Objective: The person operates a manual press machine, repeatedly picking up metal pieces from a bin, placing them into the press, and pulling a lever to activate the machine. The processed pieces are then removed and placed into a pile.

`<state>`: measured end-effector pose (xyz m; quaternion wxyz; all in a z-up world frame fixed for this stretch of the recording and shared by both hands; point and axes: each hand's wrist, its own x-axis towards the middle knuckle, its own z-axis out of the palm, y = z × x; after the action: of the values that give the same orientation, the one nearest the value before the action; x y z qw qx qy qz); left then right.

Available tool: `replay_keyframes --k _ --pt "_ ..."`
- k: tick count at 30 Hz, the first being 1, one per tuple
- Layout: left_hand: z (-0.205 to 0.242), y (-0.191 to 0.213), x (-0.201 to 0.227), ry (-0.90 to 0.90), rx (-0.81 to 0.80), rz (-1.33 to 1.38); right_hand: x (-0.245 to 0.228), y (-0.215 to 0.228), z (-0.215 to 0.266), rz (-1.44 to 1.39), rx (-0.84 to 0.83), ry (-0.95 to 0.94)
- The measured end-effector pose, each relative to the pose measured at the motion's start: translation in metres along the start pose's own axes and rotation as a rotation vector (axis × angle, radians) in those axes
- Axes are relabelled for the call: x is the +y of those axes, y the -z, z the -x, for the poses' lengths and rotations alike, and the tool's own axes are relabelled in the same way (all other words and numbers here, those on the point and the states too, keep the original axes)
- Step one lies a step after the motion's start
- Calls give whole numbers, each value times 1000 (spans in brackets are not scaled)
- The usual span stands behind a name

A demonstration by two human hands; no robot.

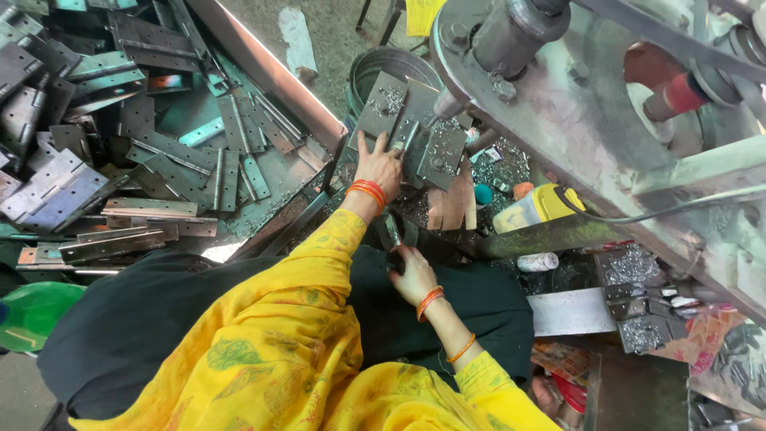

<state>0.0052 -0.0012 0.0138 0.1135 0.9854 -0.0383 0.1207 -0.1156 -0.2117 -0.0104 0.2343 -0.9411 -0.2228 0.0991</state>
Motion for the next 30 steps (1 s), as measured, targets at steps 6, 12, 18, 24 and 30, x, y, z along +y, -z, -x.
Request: replay_keyframes --k 6,12,18,24,30 --pt "-2 0 -2 6 -31 -36 -4 44 -43 71 -181 11" --pt "-5 7 -3 -11 -119 -29 -1 3 -15 196 -67 -5" --pt "4 3 -10 3 13 34 9 -45 20 -1 -1 -132" --pt "5 -5 -11 25 82 79 -3 8 -6 -2 24 123" --pt "-19 -6 -8 75 -15 -6 -8 39 -35 152 -143 -35"
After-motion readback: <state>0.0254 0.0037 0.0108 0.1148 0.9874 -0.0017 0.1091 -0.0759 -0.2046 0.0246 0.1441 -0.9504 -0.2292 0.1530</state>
